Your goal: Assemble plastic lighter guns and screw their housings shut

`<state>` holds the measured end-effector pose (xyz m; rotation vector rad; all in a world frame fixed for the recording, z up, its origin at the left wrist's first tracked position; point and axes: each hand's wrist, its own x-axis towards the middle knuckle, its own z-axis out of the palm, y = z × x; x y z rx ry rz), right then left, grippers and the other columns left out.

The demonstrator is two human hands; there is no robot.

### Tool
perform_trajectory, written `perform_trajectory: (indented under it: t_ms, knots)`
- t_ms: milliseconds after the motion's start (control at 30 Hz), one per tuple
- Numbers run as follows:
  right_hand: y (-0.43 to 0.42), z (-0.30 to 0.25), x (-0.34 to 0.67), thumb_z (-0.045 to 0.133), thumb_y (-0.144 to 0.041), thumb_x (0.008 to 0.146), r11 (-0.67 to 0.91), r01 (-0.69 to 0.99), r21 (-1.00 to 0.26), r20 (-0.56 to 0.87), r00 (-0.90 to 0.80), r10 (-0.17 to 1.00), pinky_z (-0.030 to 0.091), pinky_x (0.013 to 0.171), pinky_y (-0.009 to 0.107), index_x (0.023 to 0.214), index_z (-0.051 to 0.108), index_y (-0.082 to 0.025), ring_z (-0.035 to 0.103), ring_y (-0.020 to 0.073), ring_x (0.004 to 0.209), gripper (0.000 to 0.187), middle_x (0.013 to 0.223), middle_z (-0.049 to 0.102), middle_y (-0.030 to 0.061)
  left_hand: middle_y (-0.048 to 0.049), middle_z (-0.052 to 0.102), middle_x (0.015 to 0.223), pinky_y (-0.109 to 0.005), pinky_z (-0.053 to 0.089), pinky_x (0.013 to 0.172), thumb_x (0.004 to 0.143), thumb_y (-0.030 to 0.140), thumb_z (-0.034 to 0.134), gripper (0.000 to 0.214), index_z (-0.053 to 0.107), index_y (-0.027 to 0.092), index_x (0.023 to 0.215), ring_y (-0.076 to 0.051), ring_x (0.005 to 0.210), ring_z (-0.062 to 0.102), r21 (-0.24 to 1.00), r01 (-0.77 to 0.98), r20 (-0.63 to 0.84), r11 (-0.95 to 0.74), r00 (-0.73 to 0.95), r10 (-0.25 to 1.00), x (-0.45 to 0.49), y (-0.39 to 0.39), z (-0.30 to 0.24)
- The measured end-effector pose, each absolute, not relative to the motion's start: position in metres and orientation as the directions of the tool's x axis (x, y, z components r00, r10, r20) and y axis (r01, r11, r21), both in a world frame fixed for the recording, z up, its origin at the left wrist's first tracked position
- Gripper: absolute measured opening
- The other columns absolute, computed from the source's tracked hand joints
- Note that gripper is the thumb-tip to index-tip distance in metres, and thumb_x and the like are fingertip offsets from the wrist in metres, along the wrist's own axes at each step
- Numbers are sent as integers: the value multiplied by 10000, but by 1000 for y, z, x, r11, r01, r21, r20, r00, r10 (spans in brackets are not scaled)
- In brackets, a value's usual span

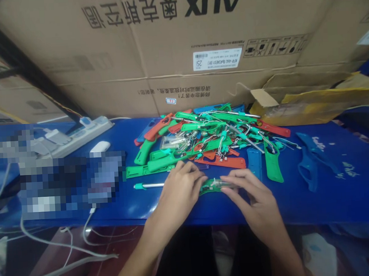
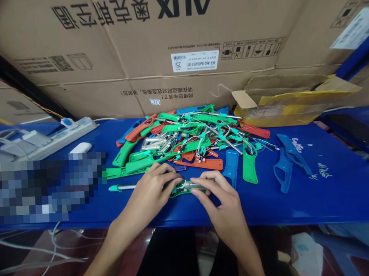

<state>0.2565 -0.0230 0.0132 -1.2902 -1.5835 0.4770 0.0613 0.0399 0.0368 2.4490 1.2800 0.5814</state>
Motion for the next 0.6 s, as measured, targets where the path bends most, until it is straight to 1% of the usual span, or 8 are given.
perform_trajectory:
  t_ms: [100, 200, 333, 433, 500, 600]
  knots:
    - [-23, 13, 256, 708, -183, 928, 341, 517, -785, 427, 54, 902, 544, 725, 193, 1070, 769, -288, 621, 81, 727, 187, 1010, 658, -9, -41, 687, 978, -406, 459, 821, 1016, 202, 600, 167, 755, 186, 956, -243, 914, 538, 503, 684, 232, -528, 482, 845, 63, 37, 32]
    - [-23, 16, 255, 703, -189, 933, 332, 504, -797, 406, 41, 913, 549, 718, 185, 1057, 761, -294, 656, 86, 760, 172, 1008, 665, -12, -38, 684, 982, -403, 445, 839, 1024, 184, 587, 157, 727, 176, 954, -229, 907, 529, 560, 626, 283, -542, 471, 836, 61, 33, 30]
    - [-22, 20, 254, 694, -214, 943, 310, 484, -818, 374, 39, 926, 566, 715, 195, 1055, 752, -308, 704, 118, 867, 157, 1040, 688, -6, -34, 680, 1050, -404, 425, 912, 1032, 158, 574, 125, 693, 190, 1019, -225, 1014, 542, 618, 543, 359, -569, 449, 818, 54, 26, 27]
    - [-19, 21, 252, 674, -226, 959, 277, 537, -796, 350, 36, 936, 572, 716, 205, 1051, 747, -294, 718, 136, 914, 136, 1064, 712, 4, -27, 677, 1077, -394, 413, 956, 1039, 149, 563, 122, 671, 204, 1050, -216, 1067, 544, 656, 515, 344, -551, 445, 826, 49, 22, 24]
    - [-17, 20, 251, 665, -228, 966, 280, 568, -774, 339, -1, 941, 576, 751, 207, 1049, 741, -288, 723, 131, 908, 127, 1064, 725, -1, -21, 672, 1080, -380, 409, 978, 1048, 148, 548, 126, 658, 211, 1051, -203, 1071, 546, 696, 493, 315, -522, 444, 839, 47, 20, 22]
    - [-17, 19, 249, 656, -223, 973, 291, 596, -749, 333, -41, 942, 572, 851, 210, 1056, 731, -296, 727, 120, 935, 134, 1064, 737, -19, -13, 663, 1075, -358, 409, 982, 1052, 153, 545, 123, 647, 221, 1055, -189, 1075, 545, 739, 459, 301, -494, 431, 851, 47, 19, 22]
